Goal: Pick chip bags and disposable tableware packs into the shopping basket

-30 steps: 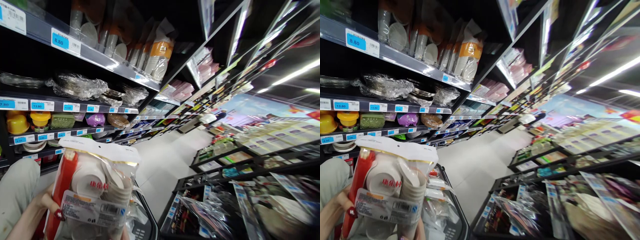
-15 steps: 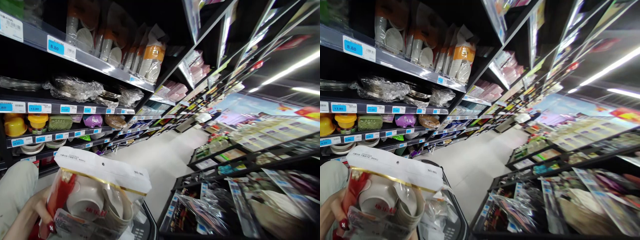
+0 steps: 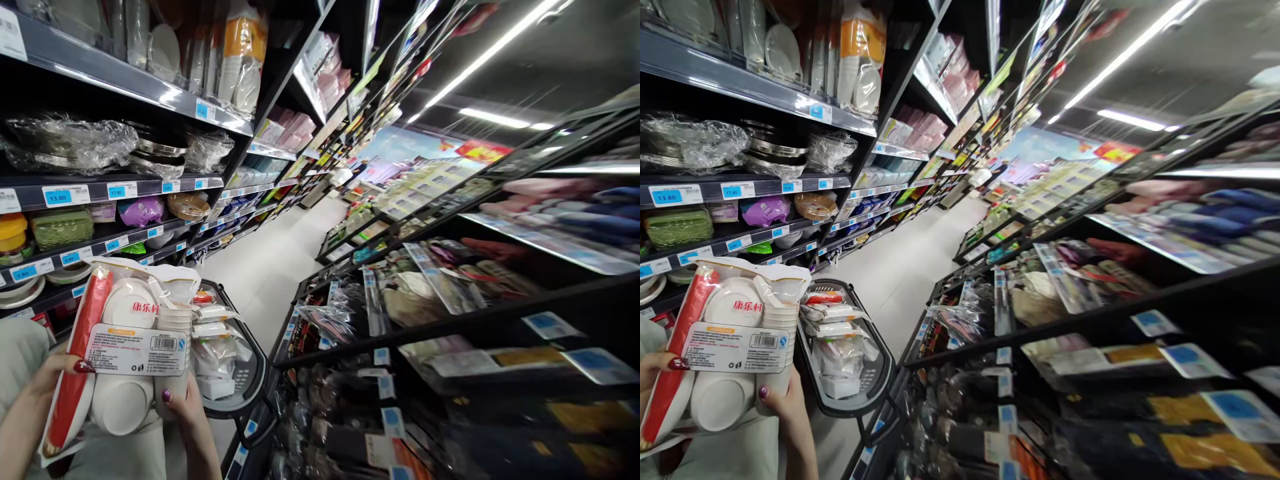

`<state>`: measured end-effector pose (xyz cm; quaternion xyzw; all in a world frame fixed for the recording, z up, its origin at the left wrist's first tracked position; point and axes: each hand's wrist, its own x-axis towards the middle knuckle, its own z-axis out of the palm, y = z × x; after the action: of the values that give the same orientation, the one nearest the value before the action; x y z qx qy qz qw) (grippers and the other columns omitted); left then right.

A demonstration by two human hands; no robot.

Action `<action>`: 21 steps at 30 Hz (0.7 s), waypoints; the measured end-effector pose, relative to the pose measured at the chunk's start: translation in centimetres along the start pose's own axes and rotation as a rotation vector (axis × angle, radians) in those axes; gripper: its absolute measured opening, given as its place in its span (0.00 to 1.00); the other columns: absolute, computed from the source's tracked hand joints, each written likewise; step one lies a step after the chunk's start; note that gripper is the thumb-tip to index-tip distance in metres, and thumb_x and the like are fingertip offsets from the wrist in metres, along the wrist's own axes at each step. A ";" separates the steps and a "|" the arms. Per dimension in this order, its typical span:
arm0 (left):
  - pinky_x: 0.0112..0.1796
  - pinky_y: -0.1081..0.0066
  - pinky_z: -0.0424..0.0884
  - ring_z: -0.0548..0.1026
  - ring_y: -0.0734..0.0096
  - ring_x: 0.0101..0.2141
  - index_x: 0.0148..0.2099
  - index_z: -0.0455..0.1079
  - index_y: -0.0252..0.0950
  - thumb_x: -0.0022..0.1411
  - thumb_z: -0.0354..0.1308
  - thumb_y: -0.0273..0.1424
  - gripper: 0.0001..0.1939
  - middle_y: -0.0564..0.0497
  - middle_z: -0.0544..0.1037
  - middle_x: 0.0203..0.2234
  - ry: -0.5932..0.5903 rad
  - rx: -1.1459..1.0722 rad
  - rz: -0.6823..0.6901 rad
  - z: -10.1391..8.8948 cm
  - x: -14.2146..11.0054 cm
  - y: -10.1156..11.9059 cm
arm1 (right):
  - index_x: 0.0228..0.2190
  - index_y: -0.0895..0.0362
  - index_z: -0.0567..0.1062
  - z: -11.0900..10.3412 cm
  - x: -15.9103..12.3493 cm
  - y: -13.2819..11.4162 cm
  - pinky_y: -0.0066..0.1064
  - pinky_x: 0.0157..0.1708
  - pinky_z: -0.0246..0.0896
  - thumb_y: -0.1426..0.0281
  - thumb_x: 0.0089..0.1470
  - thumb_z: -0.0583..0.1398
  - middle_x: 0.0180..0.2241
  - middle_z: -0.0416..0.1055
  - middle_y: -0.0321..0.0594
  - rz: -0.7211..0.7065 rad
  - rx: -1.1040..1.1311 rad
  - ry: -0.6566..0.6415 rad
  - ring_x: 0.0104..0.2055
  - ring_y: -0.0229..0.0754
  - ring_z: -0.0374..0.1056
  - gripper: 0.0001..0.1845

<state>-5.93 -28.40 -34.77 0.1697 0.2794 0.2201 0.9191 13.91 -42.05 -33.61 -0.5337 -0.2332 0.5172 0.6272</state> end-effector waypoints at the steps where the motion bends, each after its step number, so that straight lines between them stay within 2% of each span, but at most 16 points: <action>1: 0.31 0.67 0.76 0.79 0.49 0.37 0.40 0.77 0.37 0.38 0.64 0.24 0.22 0.53 0.83 0.26 -0.006 0.037 0.005 -0.3 0.4 0.1 | 0.40 0.60 0.75 0.0 0.0 -0.1 0.41 0.49 0.60 0.53 0.31 0.69 0.44 0.75 0.49 -0.002 0.013 0.019 0.48 0.55 0.69 0.35; 3: 0.33 0.69 0.75 0.78 0.51 0.41 0.40 0.77 0.37 0.39 0.65 0.25 0.20 0.52 0.83 0.29 0.031 0.118 0.090 -0.6 1.4 0.2 | 0.42 0.59 0.74 0.3 -0.2 -0.3 0.41 0.49 0.61 0.53 0.33 0.69 0.45 0.74 0.50 -0.042 -0.018 0.066 0.48 0.55 0.69 0.35; 5: 0.43 0.70 0.72 0.73 0.54 0.50 0.48 0.74 0.40 0.42 0.66 0.28 0.26 0.51 0.81 0.41 0.148 0.223 0.286 -0.1 2.2 0.4 | 0.46 0.58 0.71 0.9 -0.4 -0.5 0.39 0.48 0.62 0.56 0.36 0.68 0.45 0.73 0.49 -0.134 -0.195 0.162 0.48 0.54 0.69 0.35; 8: 0.54 0.74 0.62 0.56 0.61 0.62 0.59 0.64 0.44 0.50 0.64 0.34 0.33 0.51 0.64 0.61 0.314 0.394 0.596 2.4 2.1 0.3 | 0.49 0.57 0.67 2.9 -0.3 -0.8 0.39 0.41 0.66 0.64 0.41 0.66 0.42 0.73 0.49 -0.351 -0.683 0.399 0.42 0.52 0.70 0.32; 10: 0.53 0.74 0.63 0.54 0.61 0.63 0.61 0.60 0.45 0.51 0.64 0.36 0.35 0.51 0.60 0.63 0.300 0.429 0.619 4.8 1.3 -0.5 | 0.51 0.58 0.65 4.6 0.0 -0.7 0.41 0.37 0.66 0.68 0.44 0.63 0.42 0.72 0.51 -0.555 -0.981 0.518 0.40 0.54 0.70 0.31; 12: 0.49 0.73 0.68 0.64 0.56 0.57 0.58 0.63 0.44 0.43 0.70 0.33 0.39 0.48 0.69 0.57 0.283 0.356 0.521 6.9 0.5 -1.7 | 0.53 0.59 0.64 6.3 0.3 -0.3 0.44 0.37 0.65 0.71 0.47 0.60 0.42 0.71 0.54 -0.769 -1.178 0.580 0.41 0.55 0.69 0.29; 14: 0.42 0.72 0.72 0.75 0.57 0.46 0.52 0.68 0.40 0.37 0.73 0.29 0.36 0.48 0.79 0.43 0.369 0.229 0.479 8.2 0.1 -2.7 | 0.53 0.58 0.65 7.8 0.7 0.4 0.46 0.39 0.62 0.74 0.50 0.58 0.42 0.71 0.54 -0.916 -1.285 0.593 0.41 0.55 0.68 0.26; 15: 0.39 0.73 0.73 0.78 0.60 0.40 0.49 0.69 0.39 0.36 0.73 0.29 0.34 0.50 0.81 0.38 0.427 0.160 0.479 8.5 0.0 -3.0 | 0.53 0.58 0.66 8.4 0.7 0.7 0.47 0.41 0.60 0.75 0.51 0.57 0.42 0.71 0.54 -0.955 -1.318 0.584 0.41 0.55 0.67 0.25; 18: 0.32 0.76 0.74 0.78 0.67 0.30 0.47 0.69 0.38 0.37 0.72 0.27 0.31 0.55 0.81 0.29 0.563 -0.002 0.513 8.1 0.3 -2.6 | 0.53 0.59 0.66 9.4 0.7 1.4 0.50 0.45 0.56 0.76 0.52 0.54 0.46 0.69 0.56 -1.012 -1.365 0.443 0.45 0.58 0.65 0.26; 21: 0.29 0.78 0.74 0.78 0.70 0.26 0.44 0.72 0.37 0.34 0.70 0.23 0.30 0.58 0.81 0.25 0.597 -0.060 0.530 6.6 0.5 -0.9 | 0.54 0.57 0.67 9.0 0.5 0.5 0.56 0.51 0.50 0.68 0.52 0.54 0.49 0.68 0.53 -1.004 -1.239 0.204 0.48 0.60 0.63 0.26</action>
<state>-1.41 -30.14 -30.18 0.1373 0.4741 0.4971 0.7136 6.27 -37.80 -31.28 -0.6608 -0.6315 -0.1010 0.3929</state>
